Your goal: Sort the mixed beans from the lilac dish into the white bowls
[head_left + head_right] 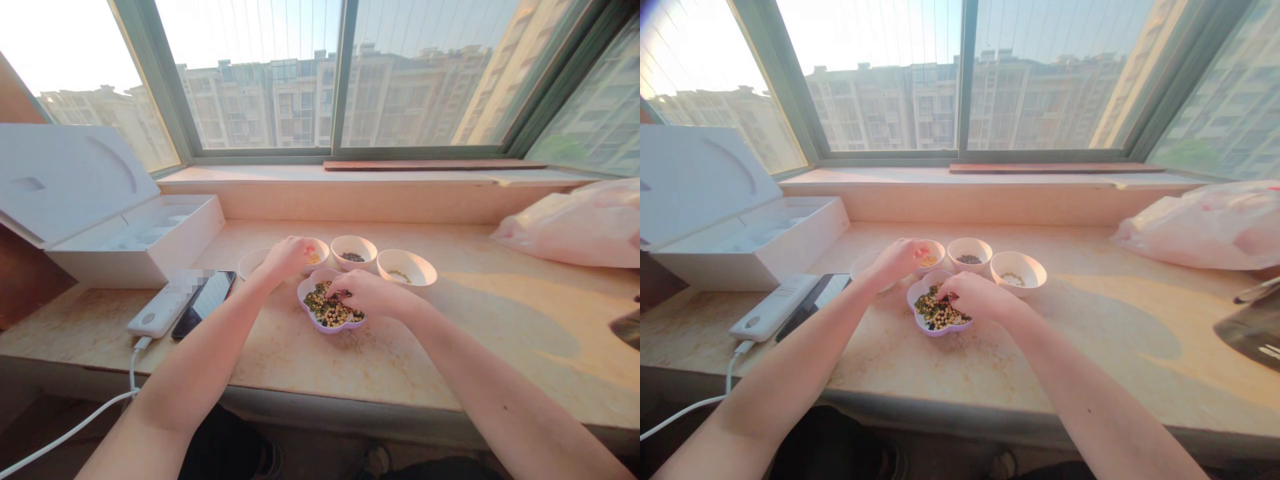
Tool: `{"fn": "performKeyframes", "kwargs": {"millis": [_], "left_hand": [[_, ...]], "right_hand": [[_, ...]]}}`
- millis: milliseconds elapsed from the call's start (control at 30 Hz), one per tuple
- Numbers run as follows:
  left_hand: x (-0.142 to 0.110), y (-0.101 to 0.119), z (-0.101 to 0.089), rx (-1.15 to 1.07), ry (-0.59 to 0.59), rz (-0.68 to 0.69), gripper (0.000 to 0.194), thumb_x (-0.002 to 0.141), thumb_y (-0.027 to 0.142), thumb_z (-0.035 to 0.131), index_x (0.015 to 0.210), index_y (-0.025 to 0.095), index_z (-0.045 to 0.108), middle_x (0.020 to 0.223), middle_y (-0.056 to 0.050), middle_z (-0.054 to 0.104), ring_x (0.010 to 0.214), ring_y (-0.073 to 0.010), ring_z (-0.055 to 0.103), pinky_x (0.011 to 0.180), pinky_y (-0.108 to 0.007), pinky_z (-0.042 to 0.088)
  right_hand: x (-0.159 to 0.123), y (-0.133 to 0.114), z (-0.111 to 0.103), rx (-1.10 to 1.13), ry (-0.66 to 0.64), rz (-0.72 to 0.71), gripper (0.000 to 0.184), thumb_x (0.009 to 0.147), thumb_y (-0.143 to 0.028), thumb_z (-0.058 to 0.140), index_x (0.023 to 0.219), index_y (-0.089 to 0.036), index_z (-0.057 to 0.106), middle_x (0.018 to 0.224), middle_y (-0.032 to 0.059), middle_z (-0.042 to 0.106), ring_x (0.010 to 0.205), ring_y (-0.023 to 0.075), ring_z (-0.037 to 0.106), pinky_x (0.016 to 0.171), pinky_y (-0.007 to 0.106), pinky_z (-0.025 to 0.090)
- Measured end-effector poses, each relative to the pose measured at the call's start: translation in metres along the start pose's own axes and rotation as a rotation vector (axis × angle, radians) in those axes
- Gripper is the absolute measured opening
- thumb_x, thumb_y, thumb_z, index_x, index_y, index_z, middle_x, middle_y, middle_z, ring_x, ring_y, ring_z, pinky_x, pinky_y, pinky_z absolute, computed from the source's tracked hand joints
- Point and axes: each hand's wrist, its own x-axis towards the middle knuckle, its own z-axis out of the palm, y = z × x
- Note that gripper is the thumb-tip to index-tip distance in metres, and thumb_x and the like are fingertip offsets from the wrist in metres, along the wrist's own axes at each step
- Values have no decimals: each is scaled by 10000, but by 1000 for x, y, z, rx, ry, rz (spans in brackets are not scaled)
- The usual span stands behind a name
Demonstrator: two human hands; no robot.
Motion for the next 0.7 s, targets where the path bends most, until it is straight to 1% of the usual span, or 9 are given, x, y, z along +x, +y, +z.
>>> {"fn": "performKeyframes", "kwargs": {"millis": [200, 367, 500, 600, 700], "left_hand": [[-2, 2, 0, -2, -6, 43, 254, 935, 198, 499, 987, 203, 747, 993, -97, 760, 802, -199, 669, 689, -269, 454], [-1, 2, 1, 1, -19, 74, 251, 925, 175, 488, 958, 205, 735, 972, -84, 756, 779, -190, 659, 668, -265, 444], [-2, 3, 1, -14, -20, 71, 229, 914, 184, 518, 981, 202, 736, 1016, -90, 757, 821, -191, 666, 690, -262, 456], [-4, 4, 1, -27, -12, 55, 237, 908, 185, 540, 1023, 209, 747, 1034, -94, 760, 855, -200, 676, 724, -267, 479], [-5, 5, 1, -48, 3, 60, 244, 901, 189, 563, 1048, 219, 755, 1032, -90, 762, 875, -208, 684, 751, -273, 492]], "right_hand": [[5, 7, 3, -27, 15, -84, 362, 803, -54, 584, 985, -234, 840, 1016, 48, 813, 890, 244, 727, 792, 337, 563], [7, 7, 5, -58, 30, -79, 361, 813, -76, 571, 972, -253, 843, 987, 31, 815, 895, 234, 731, 796, 332, 562], [7, 3, 6, -58, 22, -77, 365, 806, -64, 568, 976, -246, 835, 990, 31, 812, 903, 228, 729, 809, 325, 547], [6, 1, 6, -20, 38, -55, 330, 803, -64, 580, 928, -250, 822, 946, 25, 805, 877, 226, 725, 784, 317, 537], [5, 1, 7, 99, 83, -21, 272, 810, -79, 604, 907, -240, 800, 910, 37, 793, 837, 226, 709, 747, 320, 529]]}}
